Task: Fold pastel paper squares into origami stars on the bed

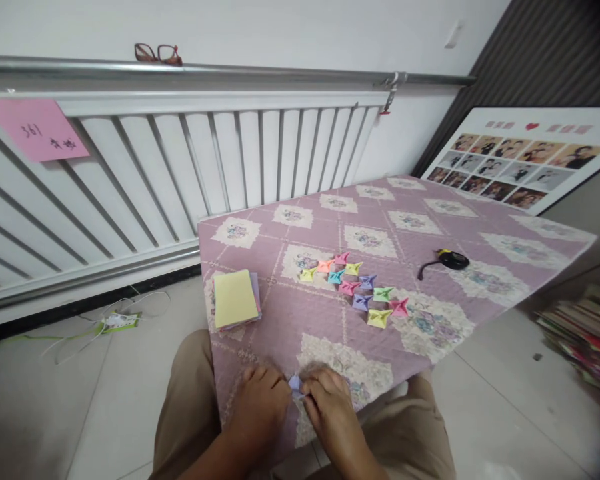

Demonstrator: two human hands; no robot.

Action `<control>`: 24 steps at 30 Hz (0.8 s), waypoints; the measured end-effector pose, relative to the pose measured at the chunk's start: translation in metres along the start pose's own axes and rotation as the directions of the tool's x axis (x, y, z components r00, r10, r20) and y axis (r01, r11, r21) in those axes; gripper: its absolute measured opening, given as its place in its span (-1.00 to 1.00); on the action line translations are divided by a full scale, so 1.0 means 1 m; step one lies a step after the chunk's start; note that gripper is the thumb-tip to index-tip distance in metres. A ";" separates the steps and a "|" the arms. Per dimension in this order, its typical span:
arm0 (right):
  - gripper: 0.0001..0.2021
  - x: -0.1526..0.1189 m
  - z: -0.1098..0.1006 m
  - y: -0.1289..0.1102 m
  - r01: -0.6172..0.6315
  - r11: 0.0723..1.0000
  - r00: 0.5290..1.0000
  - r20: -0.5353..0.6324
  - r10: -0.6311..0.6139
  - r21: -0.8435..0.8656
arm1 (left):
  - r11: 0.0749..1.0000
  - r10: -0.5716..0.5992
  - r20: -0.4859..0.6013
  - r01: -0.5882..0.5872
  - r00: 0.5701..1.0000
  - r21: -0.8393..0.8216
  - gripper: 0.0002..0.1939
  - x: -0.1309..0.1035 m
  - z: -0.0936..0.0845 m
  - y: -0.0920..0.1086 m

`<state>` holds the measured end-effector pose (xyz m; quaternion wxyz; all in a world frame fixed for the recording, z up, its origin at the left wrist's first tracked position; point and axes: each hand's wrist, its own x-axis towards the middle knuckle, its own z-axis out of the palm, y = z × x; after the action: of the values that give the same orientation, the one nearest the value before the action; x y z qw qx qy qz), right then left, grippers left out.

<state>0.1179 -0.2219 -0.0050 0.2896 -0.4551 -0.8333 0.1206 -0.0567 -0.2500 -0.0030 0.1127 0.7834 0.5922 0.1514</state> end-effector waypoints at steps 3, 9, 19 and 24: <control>-0.87 0.001 -0.004 -0.001 -0.012 1.000 1.000 0.001 0.012 0.006 | 0.988 -0.110 -0.034 0.105 0.993 -0.110 -0.88 -0.001 -0.001 0.002; -0.92 0.000 0.000 -0.001 -0.076 0.997 0.997 -0.016 0.076 -0.030 | 0.962 -0.205 -0.055 0.191 0.977 -0.195 -0.88 0.002 -0.001 0.004; -0.80 0.000 0.014 0.002 -0.189 0.969 0.982 -0.015 0.189 -0.160 | 0.967 -0.228 -0.026 0.224 0.973 -0.120 -0.86 0.009 -0.005 0.005; -0.80 0.002 0.014 0.000 -0.209 0.961 0.978 -0.009 0.210 -0.180 | 0.970 -0.222 -0.014 0.219 0.975 -0.109 -0.88 0.010 -0.003 0.004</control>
<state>0.1094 -0.2196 -0.0156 0.2285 -0.5644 -0.7895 0.0773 -0.0519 -0.2417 0.0028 0.1629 0.7036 0.6679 0.1797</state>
